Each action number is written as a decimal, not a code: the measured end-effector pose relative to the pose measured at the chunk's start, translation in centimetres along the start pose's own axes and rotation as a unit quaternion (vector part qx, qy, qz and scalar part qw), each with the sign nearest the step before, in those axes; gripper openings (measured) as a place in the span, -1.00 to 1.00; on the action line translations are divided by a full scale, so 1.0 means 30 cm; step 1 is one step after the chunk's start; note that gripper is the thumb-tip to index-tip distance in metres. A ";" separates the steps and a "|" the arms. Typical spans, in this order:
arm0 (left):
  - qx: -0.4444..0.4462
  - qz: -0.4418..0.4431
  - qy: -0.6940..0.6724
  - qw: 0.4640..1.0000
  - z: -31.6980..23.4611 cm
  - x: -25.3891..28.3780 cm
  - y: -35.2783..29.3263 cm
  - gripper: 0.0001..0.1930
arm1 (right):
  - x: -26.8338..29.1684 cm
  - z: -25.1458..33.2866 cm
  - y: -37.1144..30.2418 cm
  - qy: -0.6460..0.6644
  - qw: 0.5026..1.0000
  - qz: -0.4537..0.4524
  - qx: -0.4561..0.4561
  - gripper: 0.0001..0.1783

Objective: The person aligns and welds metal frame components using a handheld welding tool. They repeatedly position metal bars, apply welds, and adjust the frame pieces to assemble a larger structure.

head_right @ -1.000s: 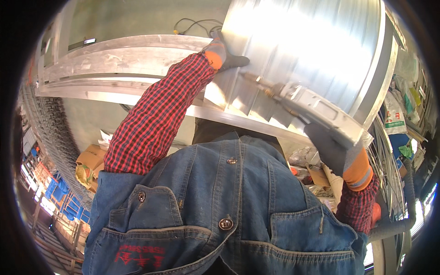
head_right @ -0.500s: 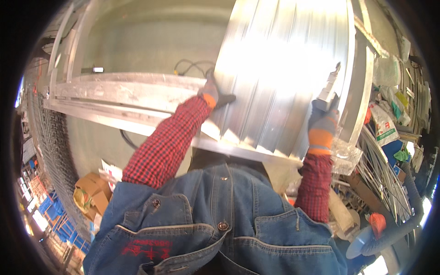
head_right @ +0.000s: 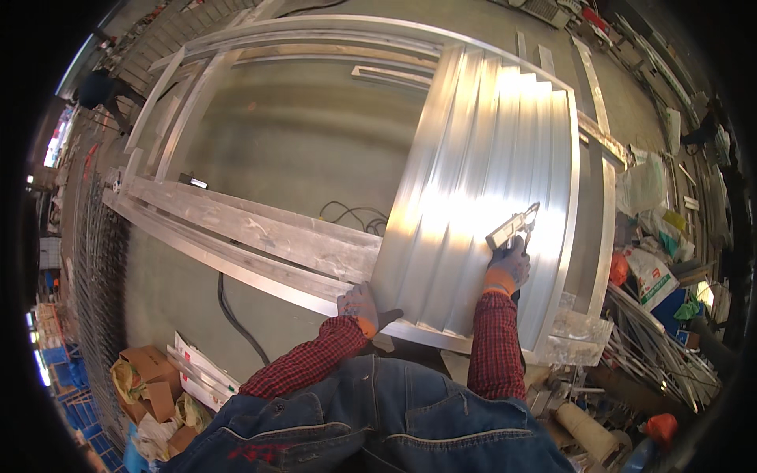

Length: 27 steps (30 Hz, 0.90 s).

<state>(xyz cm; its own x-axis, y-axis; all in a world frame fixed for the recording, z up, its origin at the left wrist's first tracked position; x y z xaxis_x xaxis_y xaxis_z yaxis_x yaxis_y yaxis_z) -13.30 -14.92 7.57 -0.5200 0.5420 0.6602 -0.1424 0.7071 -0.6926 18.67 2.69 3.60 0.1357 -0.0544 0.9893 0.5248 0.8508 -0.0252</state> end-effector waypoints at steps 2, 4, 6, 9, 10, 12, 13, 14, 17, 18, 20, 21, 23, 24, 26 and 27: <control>0.013 -0.004 -0.010 1.000 -0.001 -0.008 0.011 0.15 | -0.024 0.000 0.006 -0.009 1.000 -0.008 -0.015 -0.25; 0.013 -0.011 -0.001 1.000 0.000 -0.015 0.016 0.14 | -0.036 -0.004 0.000 -0.004 1.000 -0.004 -0.003 -0.25; 0.006 -0.010 -0.011 1.000 0.004 -0.018 0.017 0.13 | -0.030 -0.011 -0.045 0.006 0.999 -0.030 0.014 -0.26; -0.007 -0.025 -0.016 1.000 0.011 -0.013 0.016 0.07 | -0.002 -0.023 -0.235 -0.017 0.964 -0.155 0.217 -0.34; -0.025 -0.018 -0.029 0.999 0.012 -0.010 0.018 0.06 | 0.004 -0.031 -0.325 -0.028 0.943 -0.161 0.290 -0.38; -0.023 -0.005 -0.052 0.998 0.025 -0.007 0.014 0.02 | 0.000 -0.054 -0.526 0.251 0.899 0.074 0.351 -0.50; -0.028 -0.029 -0.054 0.998 0.023 -0.012 0.007 0.02 | -0.020 -0.050 -0.620 0.227 0.896 0.150 0.350 -0.56; -0.039 -0.024 -0.049 0.998 0.022 -0.010 0.014 0.05 | -0.039 -0.052 -0.688 0.212 0.880 0.218 0.365 -0.61; -0.024 -0.085 -0.048 0.995 0.042 -0.039 -0.006 0.04 | -0.105 -0.062 -0.754 0.192 0.819 0.249 0.480 -0.66; -0.026 -0.089 -0.056 0.994 0.045 -0.047 -0.004 0.05 | -0.129 -0.067 -0.749 0.210 0.808 0.244 0.493 -0.66; -0.029 -0.089 -0.066 0.993 0.051 -0.065 -0.003 0.07 | -0.166 -0.084 -0.729 0.202 0.810 0.234 0.498 -0.68; -0.030 -0.088 -0.067 0.993 0.056 -0.070 0.000 0.10 | -0.177 -0.088 -0.721 0.223 0.795 0.219 0.521 -0.68; -0.034 -0.099 -0.075 0.992 0.062 -0.077 0.005 0.12 | -0.184 -0.090 -0.715 0.222 0.775 0.191 0.561 -0.67; -0.036 -0.108 -0.083 0.990 0.064 -0.080 0.005 0.12 | -0.179 -0.089 -0.713 0.208 0.782 0.186 0.558 -0.66; -0.038 -0.127 -0.096 0.987 0.071 -0.085 0.002 0.09 | -0.155 -0.077 -0.716 0.137 0.798 0.182 0.557 -0.64; -0.039 -0.135 -0.101 0.985 0.073 -0.088 -0.001 0.07 | -0.136 -0.068 -0.718 0.146 0.787 0.196 0.567 -0.63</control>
<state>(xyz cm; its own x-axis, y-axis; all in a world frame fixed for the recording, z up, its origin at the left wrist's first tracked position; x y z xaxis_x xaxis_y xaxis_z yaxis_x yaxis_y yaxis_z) -13.77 -17.38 5.21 -0.6299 0.2327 0.7410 -0.2381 0.8503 -0.4694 8.53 -16.47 -0.19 0.3746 0.3522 0.8577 -0.6700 0.7423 -0.0121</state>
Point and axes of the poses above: each hand's wrist, its own y-axis towards the middle knuckle, its own x-axis out of the back of the hand, z = x × y, the point moved 1 cm from there along y, towards the middle knuckle, and after that the axes turned 1 degree about -x, right-handed, at the moved point
